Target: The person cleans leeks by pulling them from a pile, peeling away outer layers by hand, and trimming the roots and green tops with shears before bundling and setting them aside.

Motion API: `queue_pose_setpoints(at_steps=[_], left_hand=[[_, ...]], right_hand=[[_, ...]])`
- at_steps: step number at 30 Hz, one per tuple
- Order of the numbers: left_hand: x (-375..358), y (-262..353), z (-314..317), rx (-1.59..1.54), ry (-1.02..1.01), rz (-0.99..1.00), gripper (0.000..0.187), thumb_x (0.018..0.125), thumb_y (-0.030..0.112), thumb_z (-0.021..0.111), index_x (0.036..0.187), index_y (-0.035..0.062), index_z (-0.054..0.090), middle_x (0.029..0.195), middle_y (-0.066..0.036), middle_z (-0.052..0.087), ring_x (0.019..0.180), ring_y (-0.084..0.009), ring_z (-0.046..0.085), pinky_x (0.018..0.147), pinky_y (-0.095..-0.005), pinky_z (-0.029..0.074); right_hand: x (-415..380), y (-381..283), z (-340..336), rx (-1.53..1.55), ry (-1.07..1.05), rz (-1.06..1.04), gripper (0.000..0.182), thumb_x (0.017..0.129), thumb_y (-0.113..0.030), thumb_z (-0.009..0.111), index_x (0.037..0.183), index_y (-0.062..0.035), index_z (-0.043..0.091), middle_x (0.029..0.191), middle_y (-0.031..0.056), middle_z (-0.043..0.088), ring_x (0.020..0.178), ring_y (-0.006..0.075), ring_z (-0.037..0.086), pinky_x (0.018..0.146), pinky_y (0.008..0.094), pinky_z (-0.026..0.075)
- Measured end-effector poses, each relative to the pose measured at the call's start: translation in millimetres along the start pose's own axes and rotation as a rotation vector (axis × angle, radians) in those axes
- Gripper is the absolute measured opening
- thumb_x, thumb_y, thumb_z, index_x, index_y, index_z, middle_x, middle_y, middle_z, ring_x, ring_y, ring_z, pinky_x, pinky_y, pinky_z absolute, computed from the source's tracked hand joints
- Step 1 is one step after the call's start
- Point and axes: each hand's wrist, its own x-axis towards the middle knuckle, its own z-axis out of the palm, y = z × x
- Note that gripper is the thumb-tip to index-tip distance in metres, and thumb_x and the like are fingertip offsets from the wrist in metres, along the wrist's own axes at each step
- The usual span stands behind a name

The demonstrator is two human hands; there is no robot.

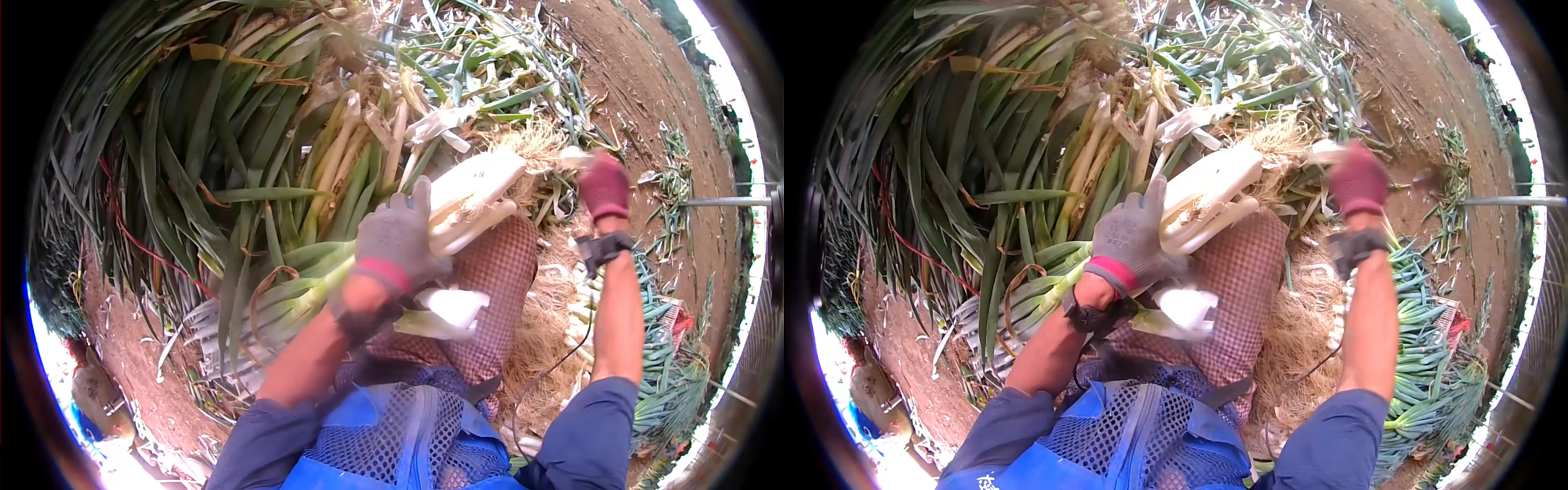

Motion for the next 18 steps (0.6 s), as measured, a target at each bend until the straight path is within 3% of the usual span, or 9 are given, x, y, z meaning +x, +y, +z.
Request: queue_pose_setpoints(at_steps=[3, 5, 6, 8, 10, 13, 15, 16, 18], left_hand=[[0, -6, 2, -0.033, 0.023, 0.003, 0.112, 0.059, 0.040, 0.090, 0.150, -0.0007, 0.038, 0.108, -0.024, 0.065, 0.093, -0.0415, 0.069, 0.082, -0.0487, 0.057], [7, -4, -1, -0.019, -0.049, -0.049, 0.114, 0.059, 0.043, 0.090, 0.151, 0.0000, 0.038, 0.110, -0.025, 0.066, 0.097, -0.0419, 0.070, 0.085, -0.0484, 0.058], [12, -7, 1, -0.025, -0.077, -0.050, 0.114, 0.059, 0.047, 0.089, 0.150, 0.0005, 0.038, 0.112, -0.027, 0.066, 0.099, -0.0433, 0.070, 0.087, -0.0484, 0.058], [22, -14, -1, -0.110, -0.167, -0.049, 0.113, 0.060, 0.050, 0.088, 0.149, 0.0005, 0.040, 0.115, -0.028, 0.066, 0.101, -0.0447, 0.069, 0.089, -0.0476, 0.057], [24, -18, -5, -0.118, -0.166, -0.041, 0.115, 0.060, 0.053, 0.089, 0.149, 0.0000, 0.039, 0.119, -0.029, 0.065, 0.105, -0.0448, 0.069, 0.092, -0.0475, 0.056], [27, -23, -8, -0.147, -0.240, -0.003, 0.120, 0.057, 0.059, 0.090, 0.148, -0.0014, 0.041, 0.122, -0.030, 0.064, 0.110, -0.0446, 0.067, 0.095, -0.0488, 0.054], [25, -23, -10, -0.141, -0.207, 0.015, 0.104, 0.059, 0.057, 0.089, 0.135, -0.0010, 0.048, 0.115, -0.028, 0.068, 0.105, -0.0420, 0.070, 0.092, -0.0470, 0.056], [24, -23, -11, -0.139, -0.178, 0.039, 0.088, 0.061, 0.054, 0.088, 0.122, -0.0007, 0.055, 0.109, -0.026, 0.071, 0.100, -0.0395, 0.073, 0.089, -0.0452, 0.057], [25, -23, -13, -0.129, -0.164, 0.046, 0.088, 0.061, 0.054, 0.088, 0.122, -0.0011, 0.056, 0.109, -0.025, 0.072, 0.100, -0.0386, 0.073, 0.090, -0.0439, 0.057]], right_hand=[[15, 53, -50, -0.012, -0.045, 0.321, 0.031, 0.104, -0.025, 0.052, 0.123, -0.0025, 0.062, 0.108, 0.0272, 0.074, 0.098, 0.0431, 0.073, 0.085, 0.0522, 0.057], [-16, 32, -74, 0.123, 0.144, 0.007, 0.049, 0.104, -0.038, 0.060, 0.139, -0.0035, 0.058, 0.118, 0.0276, 0.072, 0.102, 0.0440, 0.072, 0.091, 0.0489, 0.057], [-41, -5, -99, 0.302, 0.081, -0.217, 0.041, 0.104, -0.032, 0.064, 0.134, -0.0031, 0.062, 0.106, 0.0177, 0.076, 0.094, 0.0267, 0.076, 0.079, 0.0381, 0.063], [-87, -57, -109, 0.844, -0.449, -0.297, 0.056, 0.092, -0.041, 0.078, 0.135, -0.0086, 0.064, 0.111, 0.0163, 0.075, 0.096, 0.0232, 0.074, 0.080, 0.0359, 0.061], [-140, -115, -105, 0.847, -0.337, -0.703, 0.065, 0.081, -0.046, 0.086, 0.132, -0.0082, 0.068, 0.110, 0.0190, 0.073, 0.100, 0.0294, 0.072, 0.081, 0.0387, 0.059], [-192, -161, -94, 0.609, -0.386, -0.711, 0.053, 0.081, -0.036, 0.086, 0.125, -0.0087, 0.071, 0.105, 0.0167, 0.074, 0.095, 0.0316, 0.073, 0.082, 0.0399, 0.059], [-204, -171, -82, 1.000, -0.421, -0.638, 0.042, 0.083, -0.028, 0.083, 0.119, -0.0087, 0.072, 0.098, 0.0136, 0.075, 0.090, 0.0319, 0.074, 0.081, 0.0403, 0.060], [-204, -170, -82, 1.001, -0.420, -0.642, 0.042, 0.083, -0.028, 0.083, 0.119, -0.0087, 0.072, 0.098, 0.0136, 0.075, 0.090, 0.0319, 0.074, 0.081, 0.0403, 0.060], [-198, -160, -87, 1.060, -0.394, -0.741, 0.030, 0.084, -0.021, 0.080, 0.111, -0.0081, 0.074, 0.094, 0.0132, 0.075, 0.086, 0.0343, 0.074, 0.080, 0.0411, 0.060]])
